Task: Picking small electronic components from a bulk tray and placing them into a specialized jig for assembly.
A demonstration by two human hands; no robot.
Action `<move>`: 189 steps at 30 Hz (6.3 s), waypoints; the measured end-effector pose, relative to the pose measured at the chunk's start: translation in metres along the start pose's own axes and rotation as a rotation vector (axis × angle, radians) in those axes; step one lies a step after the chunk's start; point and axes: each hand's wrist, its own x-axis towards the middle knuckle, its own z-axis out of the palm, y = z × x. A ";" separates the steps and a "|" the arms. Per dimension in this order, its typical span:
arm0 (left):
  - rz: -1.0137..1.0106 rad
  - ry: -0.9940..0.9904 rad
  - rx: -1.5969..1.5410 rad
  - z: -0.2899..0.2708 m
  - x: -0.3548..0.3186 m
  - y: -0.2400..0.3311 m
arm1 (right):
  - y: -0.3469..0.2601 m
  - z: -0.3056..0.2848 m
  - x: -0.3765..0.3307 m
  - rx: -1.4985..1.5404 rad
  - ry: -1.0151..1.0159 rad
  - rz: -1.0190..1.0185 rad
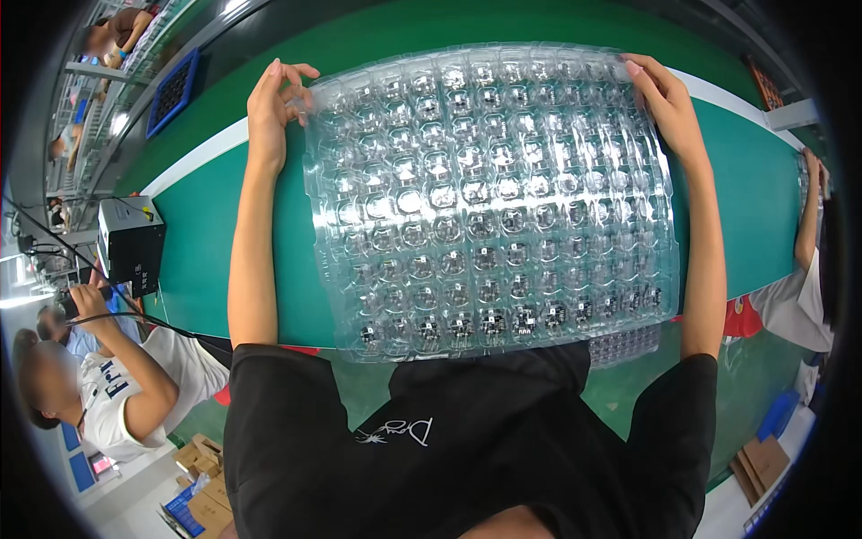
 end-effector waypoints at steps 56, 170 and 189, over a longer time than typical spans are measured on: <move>0.081 -0.018 0.495 -0.008 -0.002 0.000 | 0.006 0.000 0.001 0.022 0.002 -0.021; 0.289 0.003 0.518 0.019 -0.009 0.015 | -0.005 0.000 0.000 0.014 0.001 -0.030; 0.504 -0.794 0.639 0.111 -0.158 0.116 | -0.153 0.039 -0.137 0.088 -0.699 -0.491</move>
